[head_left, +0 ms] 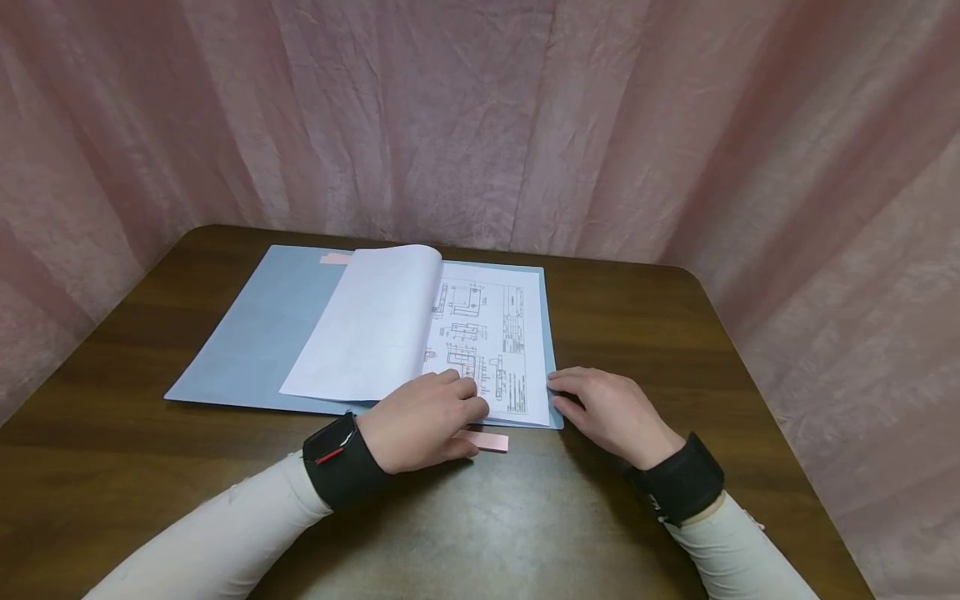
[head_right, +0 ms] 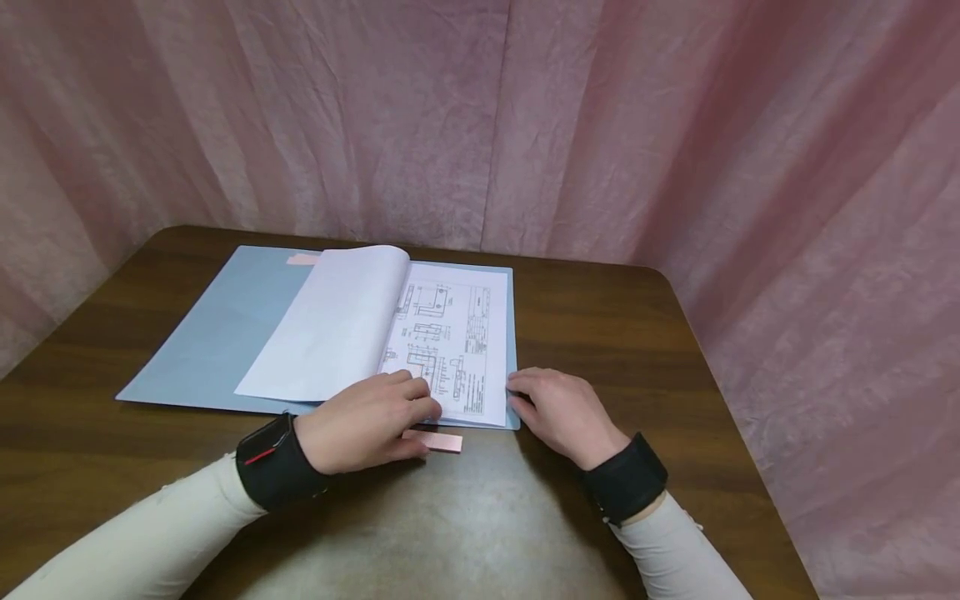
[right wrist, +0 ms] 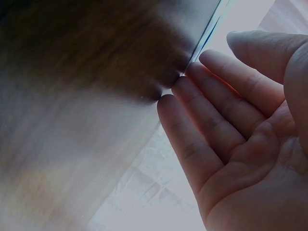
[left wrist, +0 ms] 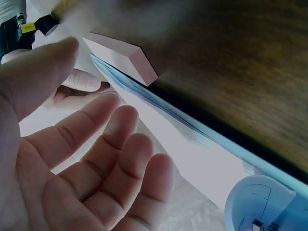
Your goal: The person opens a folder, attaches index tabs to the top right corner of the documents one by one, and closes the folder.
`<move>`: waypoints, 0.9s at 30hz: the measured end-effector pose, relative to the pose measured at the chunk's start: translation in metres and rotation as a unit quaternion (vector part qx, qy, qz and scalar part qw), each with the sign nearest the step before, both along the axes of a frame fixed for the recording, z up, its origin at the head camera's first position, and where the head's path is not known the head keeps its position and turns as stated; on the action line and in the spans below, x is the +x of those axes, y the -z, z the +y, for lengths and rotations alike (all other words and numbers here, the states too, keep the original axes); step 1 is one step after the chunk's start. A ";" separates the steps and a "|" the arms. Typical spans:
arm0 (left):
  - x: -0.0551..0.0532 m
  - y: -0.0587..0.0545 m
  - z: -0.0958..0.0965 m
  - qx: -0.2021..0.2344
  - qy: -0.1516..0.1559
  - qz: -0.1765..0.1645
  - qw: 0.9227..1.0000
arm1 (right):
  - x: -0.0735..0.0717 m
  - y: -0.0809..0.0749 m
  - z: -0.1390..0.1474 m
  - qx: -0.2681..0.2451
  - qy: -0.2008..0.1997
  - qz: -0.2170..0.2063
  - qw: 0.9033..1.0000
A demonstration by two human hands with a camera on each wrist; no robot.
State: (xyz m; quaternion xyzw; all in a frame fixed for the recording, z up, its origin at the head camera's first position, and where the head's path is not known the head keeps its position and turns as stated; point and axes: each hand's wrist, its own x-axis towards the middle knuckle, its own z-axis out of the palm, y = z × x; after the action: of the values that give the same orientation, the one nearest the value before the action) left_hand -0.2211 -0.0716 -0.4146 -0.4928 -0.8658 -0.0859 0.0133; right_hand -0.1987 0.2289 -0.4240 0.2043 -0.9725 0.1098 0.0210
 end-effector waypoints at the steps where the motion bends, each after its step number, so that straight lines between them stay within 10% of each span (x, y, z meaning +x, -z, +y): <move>1: 0.000 0.000 0.000 -0.002 0.001 -0.004 1.000 | 0.000 0.000 0.000 0.001 0.000 0.000 1.000; 27: -0.001 0.005 0.000 -0.019 -0.004 0.005 1.000 | 0.001 -0.003 -0.001 0.003 -0.006 0.004 1.000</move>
State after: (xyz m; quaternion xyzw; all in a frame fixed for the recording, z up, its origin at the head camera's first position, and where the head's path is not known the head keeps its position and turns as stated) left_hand -0.2223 -0.0712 -0.4200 -0.4903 -0.8689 -0.0670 0.0081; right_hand -0.1972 0.2284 -0.4211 0.2104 -0.9716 0.1059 0.0235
